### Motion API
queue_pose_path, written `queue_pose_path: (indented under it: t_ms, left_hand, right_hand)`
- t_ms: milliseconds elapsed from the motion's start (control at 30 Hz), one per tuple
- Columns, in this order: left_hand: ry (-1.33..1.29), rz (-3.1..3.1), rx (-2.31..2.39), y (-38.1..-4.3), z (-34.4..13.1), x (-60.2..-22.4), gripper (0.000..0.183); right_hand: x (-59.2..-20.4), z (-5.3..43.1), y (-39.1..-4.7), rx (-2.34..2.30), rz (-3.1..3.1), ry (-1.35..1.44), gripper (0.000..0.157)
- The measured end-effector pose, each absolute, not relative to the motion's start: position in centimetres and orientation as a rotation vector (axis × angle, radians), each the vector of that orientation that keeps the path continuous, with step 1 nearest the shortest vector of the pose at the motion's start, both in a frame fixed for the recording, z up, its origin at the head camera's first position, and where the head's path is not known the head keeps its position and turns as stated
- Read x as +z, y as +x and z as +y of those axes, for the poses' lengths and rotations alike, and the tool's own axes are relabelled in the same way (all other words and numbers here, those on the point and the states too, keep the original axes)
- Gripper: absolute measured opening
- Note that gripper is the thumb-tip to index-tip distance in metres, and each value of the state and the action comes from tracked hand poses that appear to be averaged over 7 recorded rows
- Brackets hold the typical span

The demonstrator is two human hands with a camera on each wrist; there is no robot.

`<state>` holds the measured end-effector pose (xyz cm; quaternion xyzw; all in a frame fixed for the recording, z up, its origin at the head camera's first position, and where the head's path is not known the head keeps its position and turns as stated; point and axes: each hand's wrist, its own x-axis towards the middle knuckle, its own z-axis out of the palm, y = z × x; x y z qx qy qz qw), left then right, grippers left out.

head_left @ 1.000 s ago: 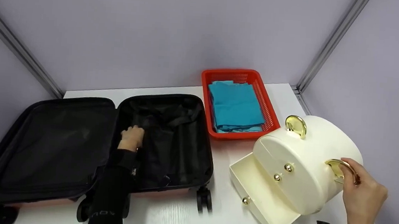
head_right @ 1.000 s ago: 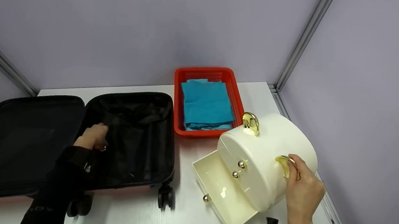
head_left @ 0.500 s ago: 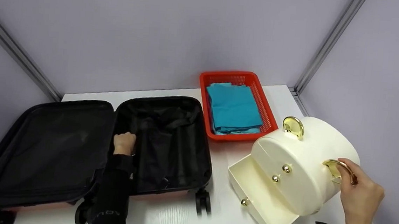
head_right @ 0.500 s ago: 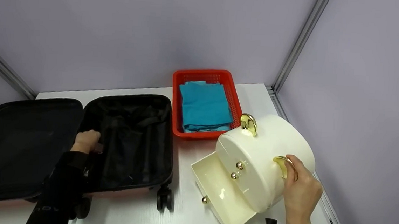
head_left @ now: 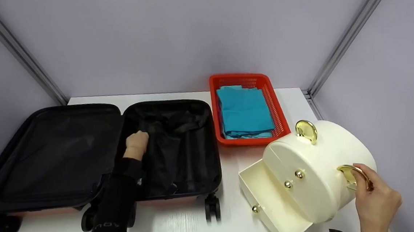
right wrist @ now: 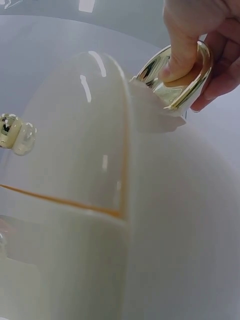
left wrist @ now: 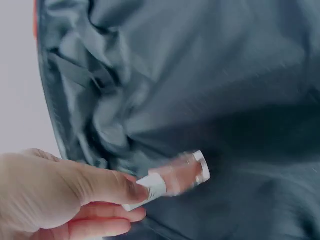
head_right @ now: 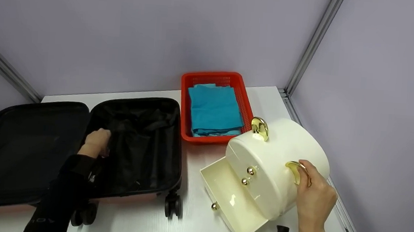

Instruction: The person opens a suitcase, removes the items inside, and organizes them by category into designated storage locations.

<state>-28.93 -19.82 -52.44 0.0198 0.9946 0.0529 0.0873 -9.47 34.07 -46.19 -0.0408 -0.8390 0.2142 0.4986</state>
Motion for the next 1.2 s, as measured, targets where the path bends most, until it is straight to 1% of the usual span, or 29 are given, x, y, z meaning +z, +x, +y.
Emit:
queue_pose_path:
  t_ms: [200,367,433,533,633,800,900,1000,1200]
  left_hand:
    - [0.138,3.126,0.227,-28.4,-16.7,-50.1,0.027]
    - [0.282,3.303,0.283,-27.1,-13.1,-48.6,0.010]
    - [0.363,3.366,0.353,-26.3,-11.4,-48.1,0.005]
    - [0.498,3.425,0.455,-25.0,-8.8,-47.1,0.003]
    - [0.701,3.442,0.524,-23.7,-6.3,-46.4,0.005]
    - [0.948,3.325,0.561,-21.3,-2.1,-45.5,0.013]
    - [1.031,3.248,0.568,-20.0,0.2,-45.7,0.016]
    - [1.098,3.199,0.571,-19.0,2.3,-46.5,0.016]
    - [1.188,3.091,0.626,-17.9,6.1,-49.7,0.013]
  right_hand:
    - [-46.1,34.0,-9.4,0.534,-2.034,-0.120,0.022]
    - [-46.2,34.0,-9.4,0.530,-2.030,-0.114,0.022]
    - [-46.1,34.0,-9.5,0.525,-2.033,-0.110,0.022]
    - [-46.1,34.0,-9.5,0.520,-2.034,-0.104,0.022]
    - [-46.1,33.9,-9.5,0.527,-2.034,-0.104,0.022]
    - [-46.1,33.9,-9.5,0.539,-2.036,-0.115,0.022]
    - [-46.1,33.9,-9.5,0.542,-2.035,-0.123,0.022]
    - [-46.2,33.9,-9.5,0.541,-2.029,-0.116,0.022]
    - [-46.3,33.9,-9.6,0.537,-2.024,-0.095,0.023]
